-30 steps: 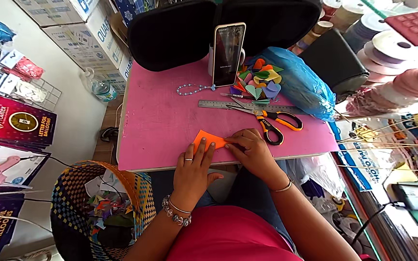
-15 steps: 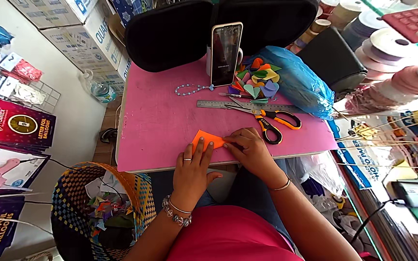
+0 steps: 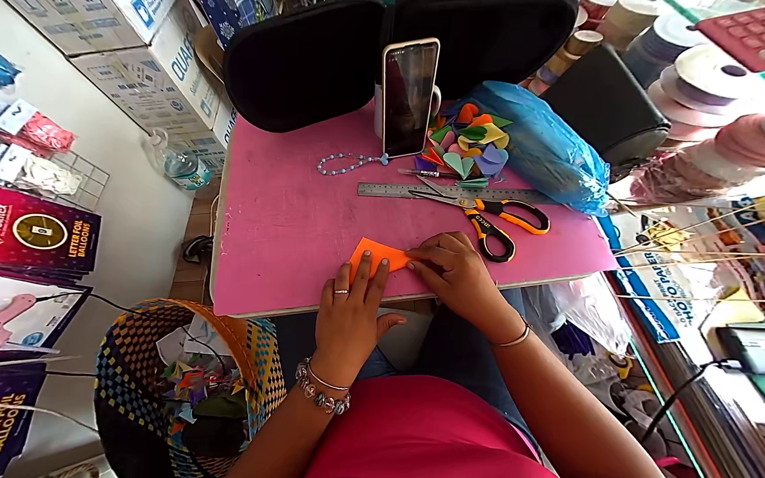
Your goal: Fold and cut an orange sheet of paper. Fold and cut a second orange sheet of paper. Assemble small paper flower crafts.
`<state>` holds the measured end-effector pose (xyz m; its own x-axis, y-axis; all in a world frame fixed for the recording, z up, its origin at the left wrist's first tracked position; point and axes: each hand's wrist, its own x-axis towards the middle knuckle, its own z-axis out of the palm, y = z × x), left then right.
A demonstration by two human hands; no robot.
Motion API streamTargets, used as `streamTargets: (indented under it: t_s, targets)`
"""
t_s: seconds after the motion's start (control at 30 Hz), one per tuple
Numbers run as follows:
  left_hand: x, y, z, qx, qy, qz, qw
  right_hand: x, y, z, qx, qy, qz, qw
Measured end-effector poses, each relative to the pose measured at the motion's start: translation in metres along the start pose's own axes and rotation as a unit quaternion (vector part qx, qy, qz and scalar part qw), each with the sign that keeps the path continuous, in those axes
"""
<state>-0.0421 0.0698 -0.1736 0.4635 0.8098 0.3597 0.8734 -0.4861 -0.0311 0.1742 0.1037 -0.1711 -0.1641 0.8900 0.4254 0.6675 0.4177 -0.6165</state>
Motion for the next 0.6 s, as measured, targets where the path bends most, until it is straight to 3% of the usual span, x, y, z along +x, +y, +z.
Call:
streamTargets:
  t_s: [0.37, 0.5, 0.6]
  targets:
    - [0.01, -0.001, -0.007, -0.05, 0.011, -0.03, 0.998, 0.0, -0.001, 0.0, -0.001, 0.013, 0.003, 1.0]
    - [0.012, 0.0, -0.007, -0.049, 0.029, -0.032, 0.998, -0.008, -0.029, 0.005, -0.047, 0.057, 0.004, 0.997]
    - [0.01, 0.0, -0.006, -0.046, 0.049, -0.027, 0.997, -0.022, -0.054, 0.024, -0.08, 0.027, -0.051, 0.995]
